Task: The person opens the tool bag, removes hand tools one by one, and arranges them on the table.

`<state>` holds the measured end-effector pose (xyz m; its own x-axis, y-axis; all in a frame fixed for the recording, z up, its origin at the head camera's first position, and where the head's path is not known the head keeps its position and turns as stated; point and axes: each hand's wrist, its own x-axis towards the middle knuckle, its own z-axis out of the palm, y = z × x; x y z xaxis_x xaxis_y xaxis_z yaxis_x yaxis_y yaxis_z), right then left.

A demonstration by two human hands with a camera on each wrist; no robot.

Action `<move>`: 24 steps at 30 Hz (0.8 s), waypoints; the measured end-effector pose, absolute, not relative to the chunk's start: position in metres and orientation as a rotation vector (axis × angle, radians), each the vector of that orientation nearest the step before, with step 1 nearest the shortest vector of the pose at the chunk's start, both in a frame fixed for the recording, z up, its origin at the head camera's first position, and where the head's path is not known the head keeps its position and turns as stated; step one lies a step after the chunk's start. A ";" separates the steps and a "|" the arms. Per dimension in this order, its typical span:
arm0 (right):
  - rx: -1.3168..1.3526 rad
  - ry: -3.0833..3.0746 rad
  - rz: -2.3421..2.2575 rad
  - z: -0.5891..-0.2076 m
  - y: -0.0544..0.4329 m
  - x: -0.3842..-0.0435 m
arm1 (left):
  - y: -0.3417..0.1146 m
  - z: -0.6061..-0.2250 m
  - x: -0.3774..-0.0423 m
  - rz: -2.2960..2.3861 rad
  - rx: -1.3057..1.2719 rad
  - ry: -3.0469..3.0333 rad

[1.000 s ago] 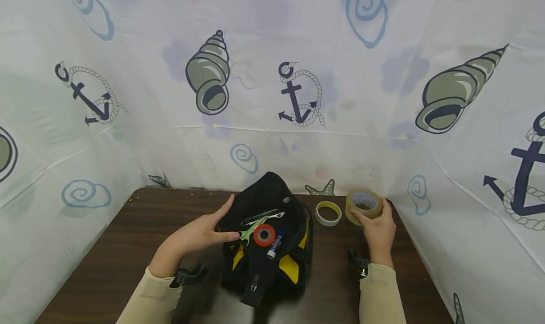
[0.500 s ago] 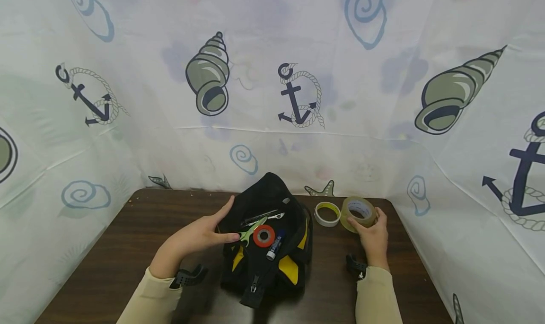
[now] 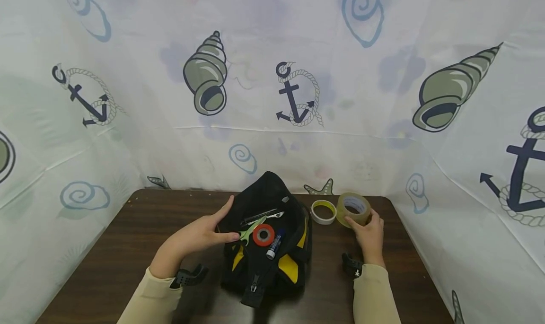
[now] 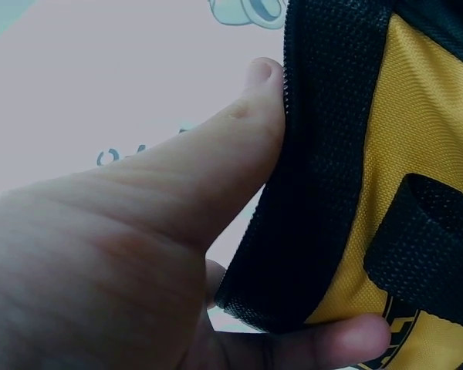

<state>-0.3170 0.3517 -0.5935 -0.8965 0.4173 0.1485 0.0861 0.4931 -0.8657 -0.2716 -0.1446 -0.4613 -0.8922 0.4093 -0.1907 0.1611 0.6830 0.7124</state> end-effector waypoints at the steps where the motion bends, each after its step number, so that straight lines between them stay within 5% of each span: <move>1: -0.415 -2.421 1.369 -0.594 0.352 -0.318 | -0.145 -0.461 -0.271 1.037 0.447 2.563; 24: -0.417 -2.409 1.581 -0.582 0.359 -0.319 | -0.145 -0.461 -0.270 1.031 0.440 2.572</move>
